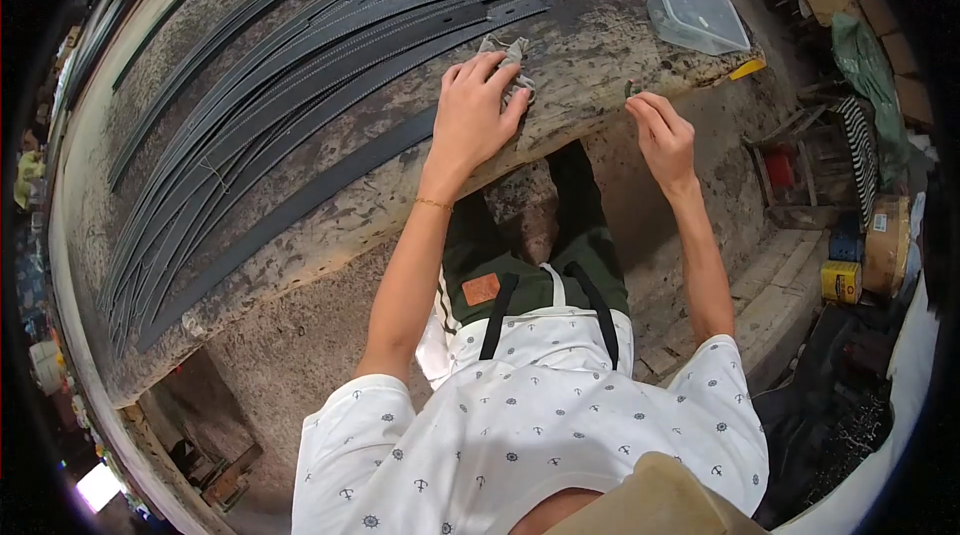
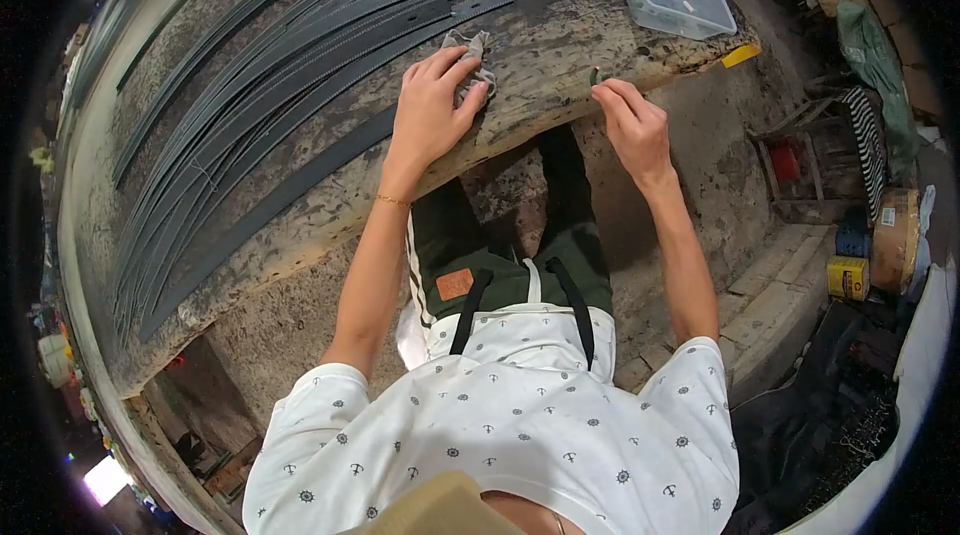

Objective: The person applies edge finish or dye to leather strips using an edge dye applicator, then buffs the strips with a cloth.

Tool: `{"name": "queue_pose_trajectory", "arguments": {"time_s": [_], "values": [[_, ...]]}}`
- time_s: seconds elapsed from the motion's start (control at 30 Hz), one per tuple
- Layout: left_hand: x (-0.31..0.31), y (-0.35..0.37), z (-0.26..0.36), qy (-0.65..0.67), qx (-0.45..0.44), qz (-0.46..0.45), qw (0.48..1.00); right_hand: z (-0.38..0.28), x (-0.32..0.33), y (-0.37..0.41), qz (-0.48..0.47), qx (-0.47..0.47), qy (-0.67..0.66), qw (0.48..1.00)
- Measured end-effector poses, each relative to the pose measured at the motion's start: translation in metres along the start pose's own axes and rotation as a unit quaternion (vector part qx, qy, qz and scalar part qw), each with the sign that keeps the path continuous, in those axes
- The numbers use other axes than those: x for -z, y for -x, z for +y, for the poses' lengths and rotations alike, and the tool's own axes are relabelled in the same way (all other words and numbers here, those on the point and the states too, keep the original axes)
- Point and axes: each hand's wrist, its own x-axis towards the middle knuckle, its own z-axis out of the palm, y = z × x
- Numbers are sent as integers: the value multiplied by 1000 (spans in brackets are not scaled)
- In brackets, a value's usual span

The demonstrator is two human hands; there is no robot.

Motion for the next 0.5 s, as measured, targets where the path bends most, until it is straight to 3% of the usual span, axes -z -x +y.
{"name": "queue_pose_trajectory", "arguments": {"time_s": [0.07, 0.13, 0.23, 0.37, 0.47, 0.5], "values": [[2, -1, 1, -5, 5, 0, 1000, -1, 0, -1, 26, 10, -5, 1000], [1, 1, 1, -4, 3, 0, 1000, -3, -1, 2, -57, -18, 3, 998], [1, 0, -1, -6, -2, 0, 1000, -10, -2, 0, 16, -1, -13, 1000], [2, 0, 1, -16, 0, -9, 1000, -10, -12, 3, -24, -30, -9, 999], [5, -1, 8, -68, -34, -38, 996, -12, -6, 10, 46, -41, -27, 998], [4, -2, 12, -69, -38, -35, 996, -17, 1, 14, 98, -105, -26, 989]]}}
